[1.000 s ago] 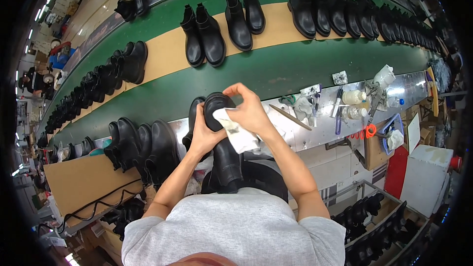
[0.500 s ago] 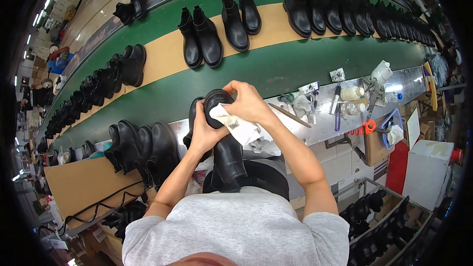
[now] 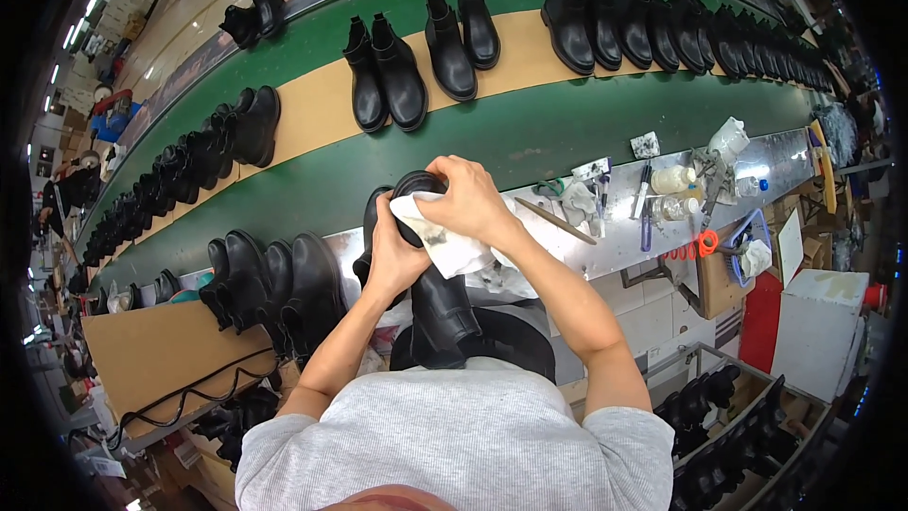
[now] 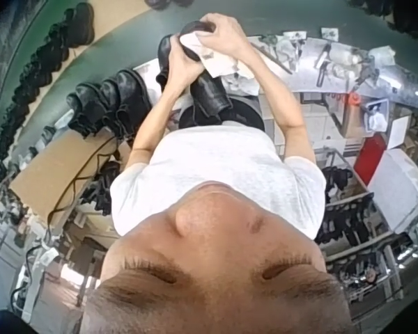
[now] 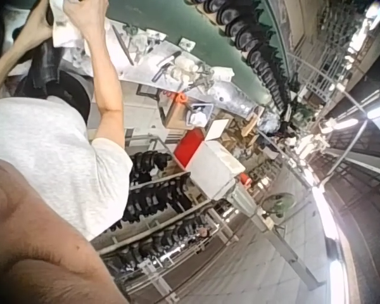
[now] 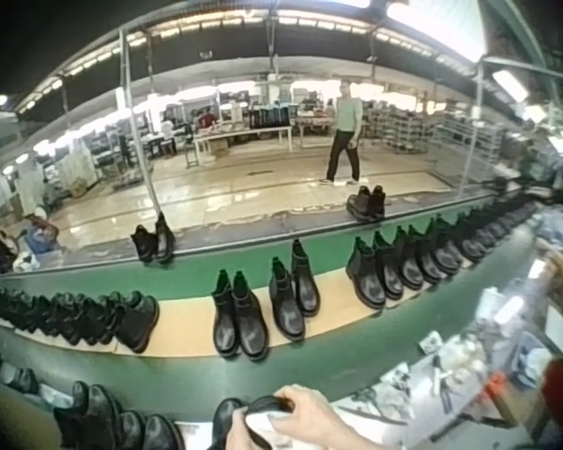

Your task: Inspecting, cleaning, and marking black boots in a manufacturing facility.

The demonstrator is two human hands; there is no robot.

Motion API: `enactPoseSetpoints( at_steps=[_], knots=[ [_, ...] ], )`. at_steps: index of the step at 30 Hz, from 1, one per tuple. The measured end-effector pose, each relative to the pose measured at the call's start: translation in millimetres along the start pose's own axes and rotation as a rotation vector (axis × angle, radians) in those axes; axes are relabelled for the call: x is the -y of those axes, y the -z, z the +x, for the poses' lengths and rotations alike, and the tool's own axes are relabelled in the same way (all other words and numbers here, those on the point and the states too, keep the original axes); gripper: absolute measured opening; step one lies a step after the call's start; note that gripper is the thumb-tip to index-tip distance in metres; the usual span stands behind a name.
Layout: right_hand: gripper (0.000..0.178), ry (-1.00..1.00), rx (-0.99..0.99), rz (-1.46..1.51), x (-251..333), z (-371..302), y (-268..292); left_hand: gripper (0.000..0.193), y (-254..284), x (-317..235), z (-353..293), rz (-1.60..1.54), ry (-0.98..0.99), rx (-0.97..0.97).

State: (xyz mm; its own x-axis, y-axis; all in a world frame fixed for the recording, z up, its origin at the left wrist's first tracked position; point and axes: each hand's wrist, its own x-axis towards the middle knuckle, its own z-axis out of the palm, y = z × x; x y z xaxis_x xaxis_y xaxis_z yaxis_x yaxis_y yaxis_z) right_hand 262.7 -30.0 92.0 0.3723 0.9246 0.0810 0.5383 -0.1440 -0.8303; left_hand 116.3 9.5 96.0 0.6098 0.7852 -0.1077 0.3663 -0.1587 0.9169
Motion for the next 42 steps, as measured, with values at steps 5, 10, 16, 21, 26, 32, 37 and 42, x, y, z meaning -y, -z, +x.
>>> enactPoseSetpoints(
  at_steps=[5, 10, 16, 21, 26, 32, 37, 42],
  knots=[
    [0.022, -0.377, 0.26, 0.875, -33, -1, -3, 0.079, 3, 17, 0, -0.068, 0.013, 0.037],
    [0.023, -0.174, 0.224, 0.748, -25, -4, -2, 0.077, 2, 27, 5, -0.253, 0.063, 0.1],
    [0.031, -0.257, 0.359, 0.55, -24, 11, 2, 0.08, 5, 25, 5, -0.218, 0.083, 0.097],
    [0.047, 0.125, 0.281, 0.608, -38, 1, -2, 0.081, 7, 35, 5, -0.4, 0.088, 0.129],
    [0.032, 0.02, 0.101, 0.256, -15, 13, -8, 0.081, 5, 29, 6, -0.299, 0.1, 0.139],
    [0.043, 0.02, 0.368, 0.732, -43, -2, -6, 0.079, 7, 36, 3, -0.54, 0.143, 0.154],
    [0.023, 0.056, 0.067, 0.295, -17, 5, -13, 0.079, 5, 34, 1, -0.435, 0.162, 0.131],
    [0.016, -0.072, 0.148, 0.691, -51, 2, -25, 0.078, 3, 39, 1, -0.459, 0.12, 0.131]
  ],
)
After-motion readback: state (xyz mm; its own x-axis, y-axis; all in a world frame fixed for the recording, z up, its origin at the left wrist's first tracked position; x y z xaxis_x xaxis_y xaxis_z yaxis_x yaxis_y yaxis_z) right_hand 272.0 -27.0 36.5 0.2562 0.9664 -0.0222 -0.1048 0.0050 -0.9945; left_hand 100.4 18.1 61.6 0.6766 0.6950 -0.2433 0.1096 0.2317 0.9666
